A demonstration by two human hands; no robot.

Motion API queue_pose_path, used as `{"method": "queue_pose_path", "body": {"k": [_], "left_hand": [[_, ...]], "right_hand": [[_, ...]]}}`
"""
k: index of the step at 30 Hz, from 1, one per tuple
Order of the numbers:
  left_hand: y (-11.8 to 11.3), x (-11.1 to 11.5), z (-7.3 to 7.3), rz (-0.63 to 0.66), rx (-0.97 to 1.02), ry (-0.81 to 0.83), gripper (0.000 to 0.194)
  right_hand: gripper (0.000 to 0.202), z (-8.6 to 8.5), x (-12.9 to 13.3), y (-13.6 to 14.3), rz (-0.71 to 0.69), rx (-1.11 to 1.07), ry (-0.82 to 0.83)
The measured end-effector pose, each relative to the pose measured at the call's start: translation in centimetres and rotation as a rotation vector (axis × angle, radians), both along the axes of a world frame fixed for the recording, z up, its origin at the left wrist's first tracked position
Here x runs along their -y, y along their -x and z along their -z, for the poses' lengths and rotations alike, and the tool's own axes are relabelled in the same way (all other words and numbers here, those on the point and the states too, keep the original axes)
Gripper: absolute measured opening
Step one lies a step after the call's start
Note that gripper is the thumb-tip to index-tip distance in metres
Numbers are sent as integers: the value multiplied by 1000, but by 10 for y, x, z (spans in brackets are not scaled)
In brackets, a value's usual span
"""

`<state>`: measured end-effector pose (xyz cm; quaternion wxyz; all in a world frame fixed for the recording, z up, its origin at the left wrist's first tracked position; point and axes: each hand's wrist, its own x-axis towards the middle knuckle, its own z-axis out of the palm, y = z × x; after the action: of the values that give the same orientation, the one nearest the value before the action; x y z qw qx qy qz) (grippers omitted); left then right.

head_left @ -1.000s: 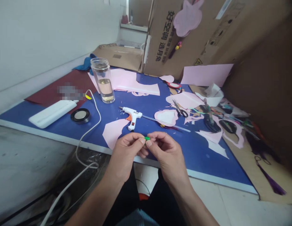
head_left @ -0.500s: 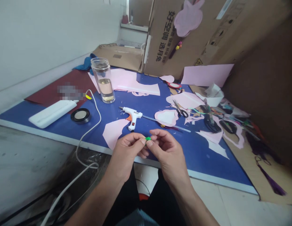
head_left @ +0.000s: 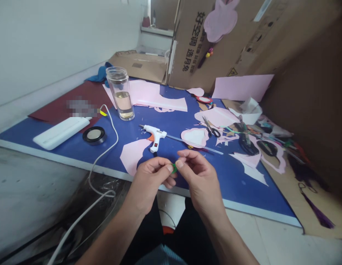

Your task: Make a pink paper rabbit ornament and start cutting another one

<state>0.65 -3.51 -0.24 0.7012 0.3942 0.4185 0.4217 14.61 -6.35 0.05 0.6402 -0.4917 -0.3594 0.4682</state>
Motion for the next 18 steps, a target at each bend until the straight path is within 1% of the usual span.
{"method": "queue_pose_path", "body": {"k": [5, 7, 12, 18], "left_hand": [[-1, 0, -3, -25, 0, 19, 16], [-2, -1, -4, -40, 1, 20, 16], [-3, -2, -4, -58, 15, 9, 16], [-7, -1, -5, -55, -12, 0, 15]], "right_hand": [[22, 8, 6, -4, 49, 32, 25], [20, 8, 10, -3, 43, 39, 45], [21, 3, 16, 4, -17, 34, 75], [22, -4, 13, 5, -30, 24, 91]]}}
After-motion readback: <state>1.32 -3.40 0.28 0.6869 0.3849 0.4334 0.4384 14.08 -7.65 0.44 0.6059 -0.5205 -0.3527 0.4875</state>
